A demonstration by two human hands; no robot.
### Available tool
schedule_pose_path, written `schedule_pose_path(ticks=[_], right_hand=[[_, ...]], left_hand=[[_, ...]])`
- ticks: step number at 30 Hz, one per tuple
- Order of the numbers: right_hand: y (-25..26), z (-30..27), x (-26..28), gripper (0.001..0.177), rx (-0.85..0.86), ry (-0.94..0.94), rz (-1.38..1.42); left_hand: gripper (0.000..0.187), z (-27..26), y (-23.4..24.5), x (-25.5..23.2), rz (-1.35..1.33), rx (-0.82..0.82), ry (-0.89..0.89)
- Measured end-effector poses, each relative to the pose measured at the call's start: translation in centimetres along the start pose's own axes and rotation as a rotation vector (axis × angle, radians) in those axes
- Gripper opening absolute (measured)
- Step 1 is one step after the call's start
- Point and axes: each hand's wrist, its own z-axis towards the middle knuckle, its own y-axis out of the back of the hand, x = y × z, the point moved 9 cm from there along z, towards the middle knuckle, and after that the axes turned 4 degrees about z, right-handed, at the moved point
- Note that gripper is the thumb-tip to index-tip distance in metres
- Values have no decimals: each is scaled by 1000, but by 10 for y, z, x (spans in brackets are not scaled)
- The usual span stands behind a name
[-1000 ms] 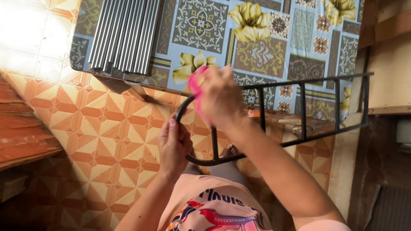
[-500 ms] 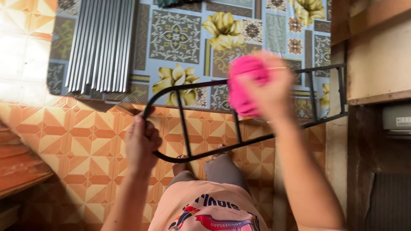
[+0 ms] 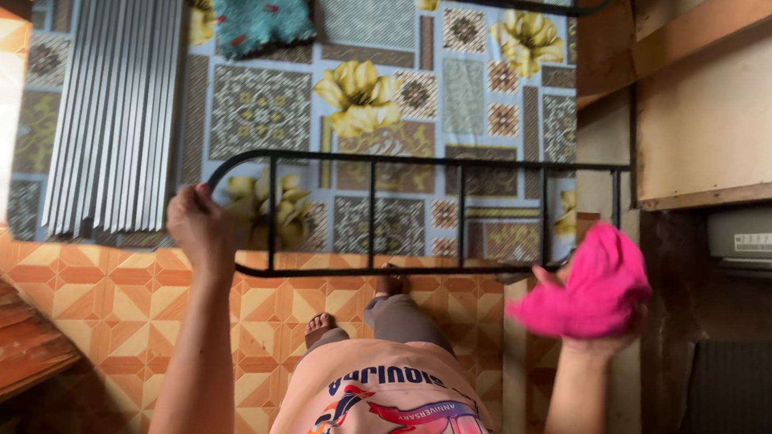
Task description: The person wipes a black metal frame with a pink cloth, then switches to a blue cloth to continue cleaning the same frame. They place the cleaned frame on a table alongside another similar frame and then pick up a long metal rod.
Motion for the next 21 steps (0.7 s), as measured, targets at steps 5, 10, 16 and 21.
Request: schedule_pose_path(ticks=[5, 10, 16, 21], right_hand=[[108, -9, 110, 50, -407, 75, -377], [184, -43, 118, 37, -772, 0, -335], [193, -17, 98, 25, -545, 47, -352], [164, -11, 109, 42, -611, 19, -389]], left_hand=[[27, -1, 3, -38, 218, -69, -81], [20, -33, 3, -103, 412, -111, -225], [52, -59, -28, -128, 248, 145, -158], [30, -50, -29, -120, 100, 142, -146]])
